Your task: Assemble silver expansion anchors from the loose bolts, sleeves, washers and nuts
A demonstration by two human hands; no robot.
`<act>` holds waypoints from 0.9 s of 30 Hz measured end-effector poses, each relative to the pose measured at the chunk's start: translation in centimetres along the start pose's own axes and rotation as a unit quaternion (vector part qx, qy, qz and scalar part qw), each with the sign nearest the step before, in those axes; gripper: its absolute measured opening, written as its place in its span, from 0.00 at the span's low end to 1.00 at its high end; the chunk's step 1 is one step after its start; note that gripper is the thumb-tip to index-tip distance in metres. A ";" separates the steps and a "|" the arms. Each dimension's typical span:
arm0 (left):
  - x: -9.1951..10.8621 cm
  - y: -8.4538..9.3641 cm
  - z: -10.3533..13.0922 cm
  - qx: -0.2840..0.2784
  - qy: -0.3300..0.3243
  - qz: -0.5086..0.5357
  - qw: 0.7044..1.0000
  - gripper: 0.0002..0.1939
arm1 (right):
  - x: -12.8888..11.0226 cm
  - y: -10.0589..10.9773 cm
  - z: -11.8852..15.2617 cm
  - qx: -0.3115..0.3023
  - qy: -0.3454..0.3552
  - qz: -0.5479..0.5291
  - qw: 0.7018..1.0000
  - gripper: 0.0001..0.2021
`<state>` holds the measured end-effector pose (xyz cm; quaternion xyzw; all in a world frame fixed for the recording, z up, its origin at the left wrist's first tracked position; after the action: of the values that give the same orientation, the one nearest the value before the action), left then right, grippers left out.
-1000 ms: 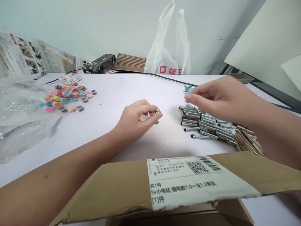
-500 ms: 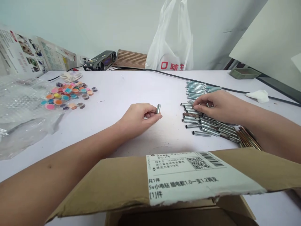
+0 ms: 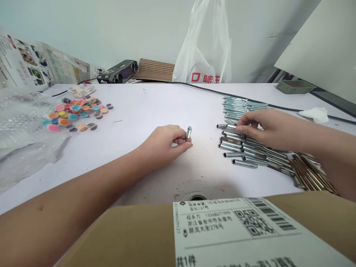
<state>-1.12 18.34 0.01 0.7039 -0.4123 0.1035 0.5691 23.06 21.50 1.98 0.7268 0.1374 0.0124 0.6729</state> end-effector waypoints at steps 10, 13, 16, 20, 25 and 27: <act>-0.2 -0.1 -0.2 -0.003 0.001 -0.029 1.000 0.11 | -4.9 1.2 1.9 0.178 0.010 -0.338 0.924 0.11; -0.2 -0.1 -0.3 0.000 0.003 -0.030 1.000 0.11 | -6.4 0.6 2.2 0.142 -0.007 -0.408 0.902 0.10; -0.2 -0.2 -0.3 -0.002 0.000 -0.020 1.000 0.10 | -7.7 1.2 2.0 0.164 0.010 -0.396 0.903 0.09; -0.2 -0.2 -0.3 0.002 -0.004 -0.018 1.000 0.10 | -9.6 2.2 1.6 0.212 0.075 -0.350 0.909 0.08; -0.2 -0.3 -0.3 -0.002 -0.006 -0.016 1.000 0.11 | -10.7 2.6 1.3 0.234 0.112 -0.308 0.916 0.09; -0.2 -0.3 -0.3 0.001 -0.006 -0.017 1.000 0.11 | -10.9 2.5 1.3 0.224 0.120 -0.306 0.917 0.10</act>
<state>-0.97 18.70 -0.25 0.7121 -0.4039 0.0901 0.5671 13.28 17.72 6.17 0.7738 0.4324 -0.1383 0.4417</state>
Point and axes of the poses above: each hand's wrist, its own z-axis away from the middle knuckle, its own y-axis out of the back of the hand, x = y × z, the point moved 6 cm from there along -z, towards the middle knuckle, and after that the axes turned 14 degrees about x, right-handed, at the moved point
